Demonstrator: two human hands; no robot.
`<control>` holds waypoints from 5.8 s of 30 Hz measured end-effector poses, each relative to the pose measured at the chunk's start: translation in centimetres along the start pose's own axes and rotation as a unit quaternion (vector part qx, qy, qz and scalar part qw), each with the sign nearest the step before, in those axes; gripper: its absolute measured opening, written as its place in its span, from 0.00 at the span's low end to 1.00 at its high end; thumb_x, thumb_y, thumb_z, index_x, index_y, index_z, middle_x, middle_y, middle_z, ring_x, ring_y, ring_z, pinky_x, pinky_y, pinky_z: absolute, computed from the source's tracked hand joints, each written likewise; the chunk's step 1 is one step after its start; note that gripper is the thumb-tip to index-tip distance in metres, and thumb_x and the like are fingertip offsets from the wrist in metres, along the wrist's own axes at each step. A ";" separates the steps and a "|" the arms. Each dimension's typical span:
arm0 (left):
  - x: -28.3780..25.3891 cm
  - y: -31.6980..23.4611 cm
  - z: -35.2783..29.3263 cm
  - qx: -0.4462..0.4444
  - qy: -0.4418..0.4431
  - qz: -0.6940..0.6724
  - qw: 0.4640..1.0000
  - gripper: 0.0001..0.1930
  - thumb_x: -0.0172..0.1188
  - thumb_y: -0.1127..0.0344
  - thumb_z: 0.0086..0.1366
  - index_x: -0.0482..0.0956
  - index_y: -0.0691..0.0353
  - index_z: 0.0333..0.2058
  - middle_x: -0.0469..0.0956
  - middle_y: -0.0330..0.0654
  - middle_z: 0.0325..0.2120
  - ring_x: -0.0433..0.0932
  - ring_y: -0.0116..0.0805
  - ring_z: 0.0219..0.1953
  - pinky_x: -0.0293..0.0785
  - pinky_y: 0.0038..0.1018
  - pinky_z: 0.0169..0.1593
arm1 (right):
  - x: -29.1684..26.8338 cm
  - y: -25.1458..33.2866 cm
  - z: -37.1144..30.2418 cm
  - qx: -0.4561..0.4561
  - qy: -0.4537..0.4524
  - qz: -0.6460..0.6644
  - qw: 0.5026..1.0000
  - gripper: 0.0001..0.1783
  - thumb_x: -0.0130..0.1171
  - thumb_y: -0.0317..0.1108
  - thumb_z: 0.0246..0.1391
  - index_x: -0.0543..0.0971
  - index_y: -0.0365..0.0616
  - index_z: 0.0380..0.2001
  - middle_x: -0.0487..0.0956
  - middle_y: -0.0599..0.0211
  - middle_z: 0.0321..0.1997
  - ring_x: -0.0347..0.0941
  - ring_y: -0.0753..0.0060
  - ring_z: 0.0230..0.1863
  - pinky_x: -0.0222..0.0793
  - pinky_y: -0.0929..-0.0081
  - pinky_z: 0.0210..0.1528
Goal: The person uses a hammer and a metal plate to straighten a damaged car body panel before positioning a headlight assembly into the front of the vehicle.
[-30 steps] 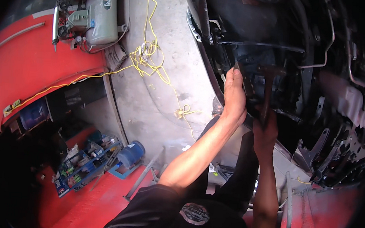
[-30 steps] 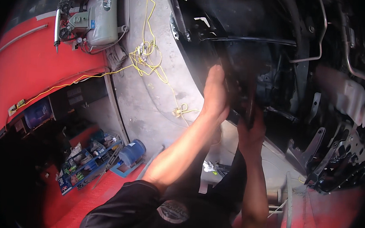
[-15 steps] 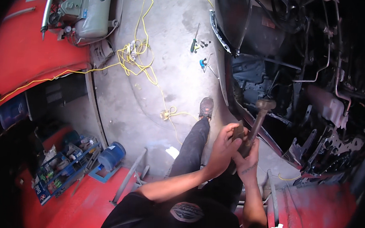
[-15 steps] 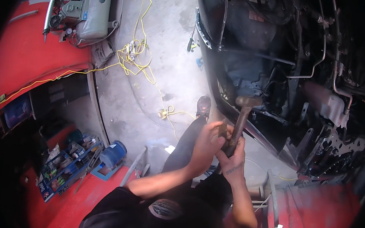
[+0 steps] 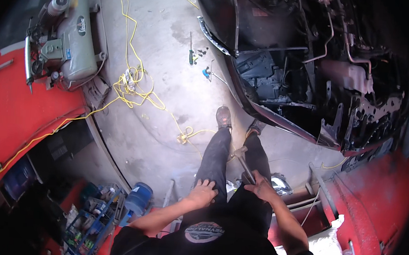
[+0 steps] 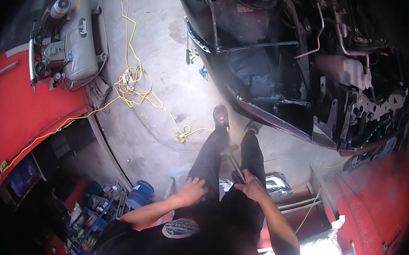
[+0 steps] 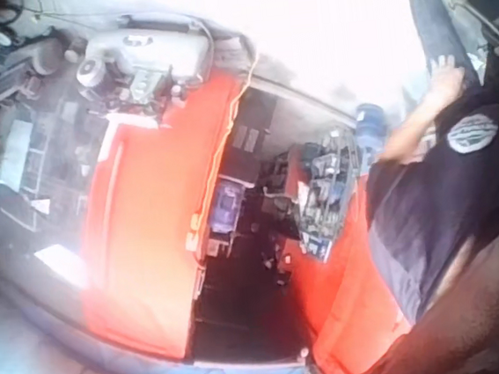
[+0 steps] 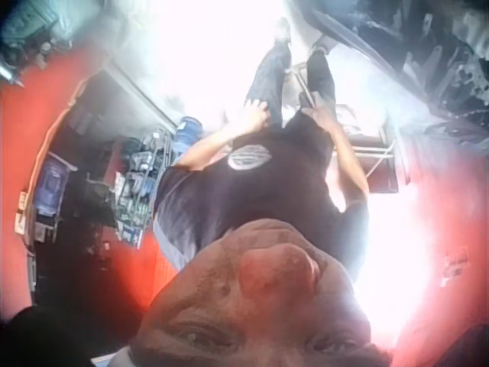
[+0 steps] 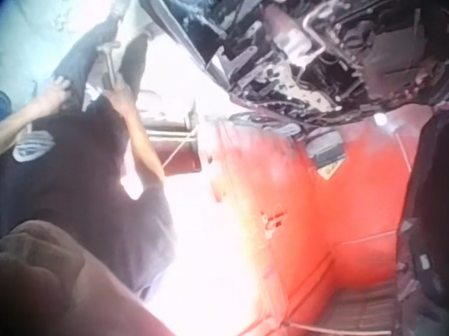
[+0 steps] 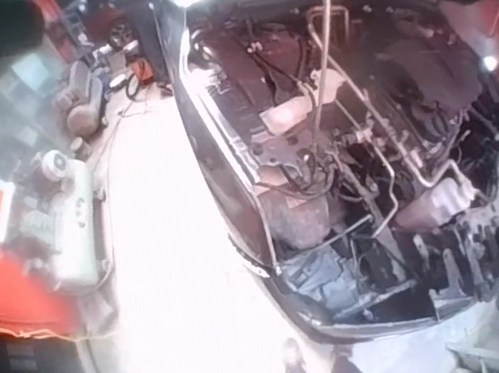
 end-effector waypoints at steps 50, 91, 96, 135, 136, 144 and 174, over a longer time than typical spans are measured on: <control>16.5 20.2 11.0 -0.250 -0.337 -0.268 0.867 0.13 0.60 0.72 0.63 0.82 0.64 0.46 0.81 0.52 0.46 0.77 0.55 0.52 0.73 0.46 0.57 | 15.9 -9.5 34.5 0.000 0.151 -0.467 0.871 0.20 0.50 0.31 0.65 0.77 0.43 0.58 0.82 0.44 0.55 0.81 0.44 0.57 0.80 0.52 0.55; -13.3 0.2 -0.4 -0.055 -0.272 -0.450 0.849 0.17 0.60 0.63 0.74 0.77 0.68 0.55 0.83 0.47 0.42 0.82 0.35 0.44 0.79 0.33 0.48 | 8.3 -13.4 -7.2 0.083 -0.278 0.111 0.950 0.20 0.52 0.31 0.66 0.82 0.35 0.56 0.86 0.48 0.50 0.83 0.55 0.53 0.74 0.65 0.59; 0.2 3.7 -0.6 -0.125 -0.137 -0.132 0.974 0.16 0.61 0.61 0.70 0.81 0.65 0.50 0.80 0.57 0.46 0.80 0.55 0.52 0.75 0.42 0.56 | 4.9 -14.1 -6.7 0.055 -0.202 0.143 0.967 0.19 0.51 0.28 0.64 0.82 0.34 0.54 0.87 0.53 0.44 0.82 0.64 0.49 0.74 0.69 0.56; -24.9 1.7 17.8 -0.248 -0.501 -0.260 0.787 0.54 0.69 0.43 0.64 0.52 0.82 0.70 0.71 0.74 0.60 0.72 0.63 0.64 0.66 0.41 0.68 | -5.8 -16.3 -4.6 -0.008 -0.187 0.047 0.981 0.20 0.60 0.31 0.62 0.81 0.40 0.57 0.84 0.45 0.51 0.82 0.45 0.54 0.75 0.61 0.59; -25.0 2.8 18.1 -0.253 -0.497 -0.282 0.781 0.57 0.70 0.41 0.62 0.50 0.83 0.71 0.69 0.75 0.62 0.70 0.64 0.67 0.64 0.41 0.70 | -5.8 -16.2 -4.4 -0.014 -0.184 0.043 0.982 0.20 0.60 0.31 0.62 0.81 0.40 0.57 0.84 0.45 0.51 0.82 0.45 0.54 0.75 0.61 0.59; -26.1 0.3 20.0 -0.236 -0.537 -0.213 0.781 0.47 0.68 0.70 0.59 0.49 0.74 0.72 0.78 0.67 0.54 0.79 0.62 0.58 0.73 0.41 0.63 | -6.4 -16.4 -5.4 0.047 -0.132 0.084 0.987 0.20 0.59 0.30 0.63 0.81 0.40 0.57 0.85 0.45 0.50 0.83 0.48 0.52 0.76 0.62 0.56; -11.4 -0.9 11.9 -0.203 -0.210 -0.333 0.896 0.35 0.62 0.55 0.73 0.63 0.65 0.72 0.78 0.55 0.56 0.84 0.40 0.46 0.85 0.34 0.42 | -3.3 -17.0 -4.0 0.029 -0.233 0.128 0.964 0.21 0.58 0.38 0.62 0.82 0.45 0.57 0.83 0.49 0.57 0.78 0.45 0.60 0.72 0.59 0.65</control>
Point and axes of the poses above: each hand's wrist, its own z-axis towards the middle knuckle, its own x-axis out of the palm, y = z × x, the point moved 2 cm from there along z, towards the middle knuckle
